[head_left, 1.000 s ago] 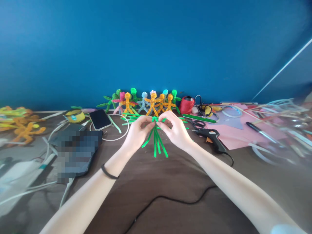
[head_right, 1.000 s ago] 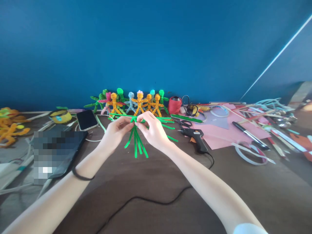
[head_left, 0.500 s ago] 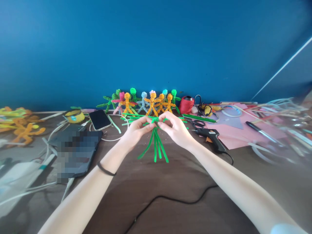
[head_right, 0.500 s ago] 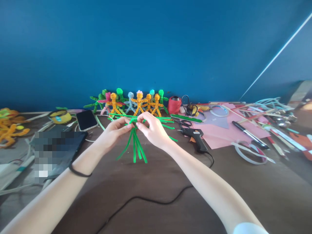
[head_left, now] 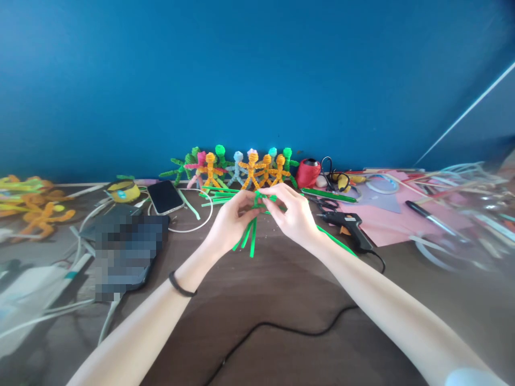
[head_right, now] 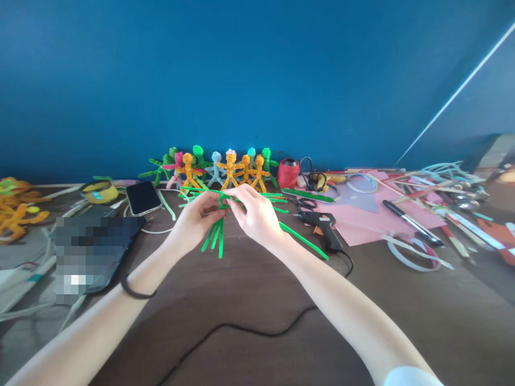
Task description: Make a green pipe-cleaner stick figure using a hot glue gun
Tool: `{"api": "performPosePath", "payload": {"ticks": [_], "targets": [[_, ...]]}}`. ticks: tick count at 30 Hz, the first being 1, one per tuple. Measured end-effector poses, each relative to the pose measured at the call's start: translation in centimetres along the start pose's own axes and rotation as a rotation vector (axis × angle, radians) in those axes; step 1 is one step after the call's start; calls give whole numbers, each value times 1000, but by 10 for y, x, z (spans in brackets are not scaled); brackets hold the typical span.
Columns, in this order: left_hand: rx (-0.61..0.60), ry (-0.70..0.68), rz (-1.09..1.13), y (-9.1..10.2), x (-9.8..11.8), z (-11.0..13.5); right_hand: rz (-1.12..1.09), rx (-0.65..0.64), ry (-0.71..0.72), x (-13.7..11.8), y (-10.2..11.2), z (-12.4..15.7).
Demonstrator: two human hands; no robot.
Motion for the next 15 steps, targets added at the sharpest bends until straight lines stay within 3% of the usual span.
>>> {"api": "performPosePath", "payload": {"ticks": [6,15], "targets": [[104,-72,-363,11,8,5,33,22,24,-1,1,0],[59,-236,-616,2,24,8,105,-66,15,0,-8,0]]}}
Point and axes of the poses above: each hand's wrist, its own z-axis away from the middle knuckle, its own y-axis out of the back of the hand, x = y × z, the point moved 10 cm from there along -z, towards the middle knuckle, and after that the axes turned 7 degrees about z, right-handed, at the moved point
